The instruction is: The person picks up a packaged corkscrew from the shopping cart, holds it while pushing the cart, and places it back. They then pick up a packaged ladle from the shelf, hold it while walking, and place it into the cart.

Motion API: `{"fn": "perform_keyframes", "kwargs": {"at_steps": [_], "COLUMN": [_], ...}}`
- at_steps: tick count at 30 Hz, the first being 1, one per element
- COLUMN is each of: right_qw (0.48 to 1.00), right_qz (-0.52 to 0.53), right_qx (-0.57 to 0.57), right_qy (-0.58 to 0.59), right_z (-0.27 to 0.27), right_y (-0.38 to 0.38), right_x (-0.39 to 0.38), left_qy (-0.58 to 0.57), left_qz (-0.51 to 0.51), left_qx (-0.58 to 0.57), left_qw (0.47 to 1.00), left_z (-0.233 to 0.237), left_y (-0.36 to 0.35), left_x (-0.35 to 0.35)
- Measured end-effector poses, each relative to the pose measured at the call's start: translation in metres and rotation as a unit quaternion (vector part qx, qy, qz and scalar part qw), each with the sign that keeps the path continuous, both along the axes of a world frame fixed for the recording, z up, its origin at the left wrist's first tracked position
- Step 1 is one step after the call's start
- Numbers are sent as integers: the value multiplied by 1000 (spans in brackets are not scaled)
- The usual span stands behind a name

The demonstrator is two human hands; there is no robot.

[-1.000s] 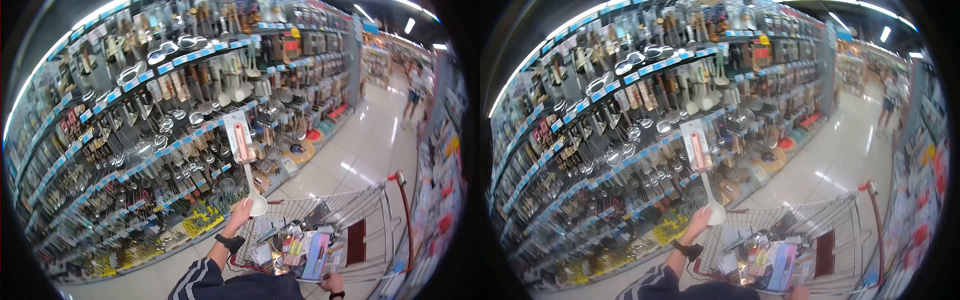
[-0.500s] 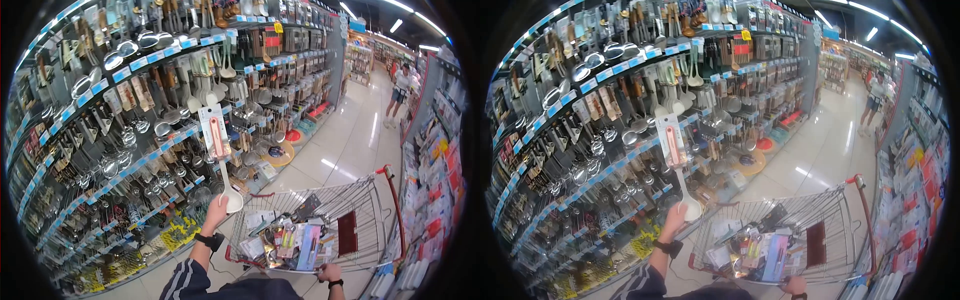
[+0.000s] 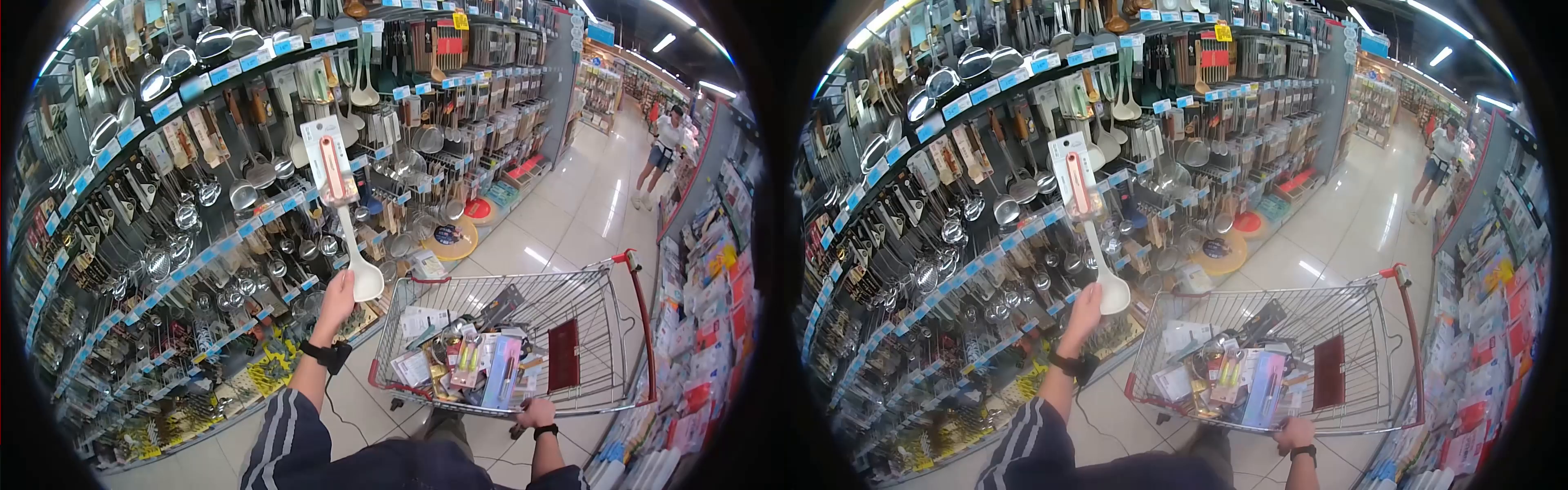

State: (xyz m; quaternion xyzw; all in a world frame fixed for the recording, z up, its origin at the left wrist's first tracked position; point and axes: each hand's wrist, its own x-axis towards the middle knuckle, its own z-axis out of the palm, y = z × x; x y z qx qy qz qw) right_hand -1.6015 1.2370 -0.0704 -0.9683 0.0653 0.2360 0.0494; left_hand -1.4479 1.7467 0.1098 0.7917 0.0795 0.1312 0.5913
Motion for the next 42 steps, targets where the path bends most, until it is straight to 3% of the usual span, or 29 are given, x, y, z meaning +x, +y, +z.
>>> {"fn": "perform_keyframes", "kwargs": {"at_steps": [4, 14, 17, 20, 29, 36, 37, 39, 40, 42], "right_qw": [1000, 998, 996, 994, 993, 989, 984, 980, 979, 981], "right_qz": [2, -4, 2, -6, -5, -57, -81, -63, -59, -75], "right_qx": [-9, 16, 30, 29, 15, 42, 66, 46, 36, 40], "right_qy": [-21, -65, -84, -104, -114, -130, -144, -185, -191, -175], "right_z": [4, -34, -45, -36, -40, -23, 9, -27, -33, -39], "right_y": [-15, -90, -109, -116, -135, -124, -107, -116, -118, -121], "right_x": [46, 179, 214, 239, 296, 297, 295, 296, 297, 298], "left_qy": [6, 9, -38, 36, 95, 167, 165, 154, 217, 236], "left_qz": [-9, 40, 46, 29, 36, 28, 24, 16, -5, -43], "left_qx": [-25, 39, 114, 34, 28, -21, 21, 103, 34, 39], "left_qw": [1000, 998, 992, 998, 994, 985, 986, 983, 976, 970], "left_z": [-2, 6, -11, -20, -36, -100, -112, -150, -192, -215], "left_y": [-5, -37, -43, -52, -59, -87, -93, -100, -96, -105], "left_x": [37, 123, 144, 161, 195, 205, 204, 204, 210, 208]}}
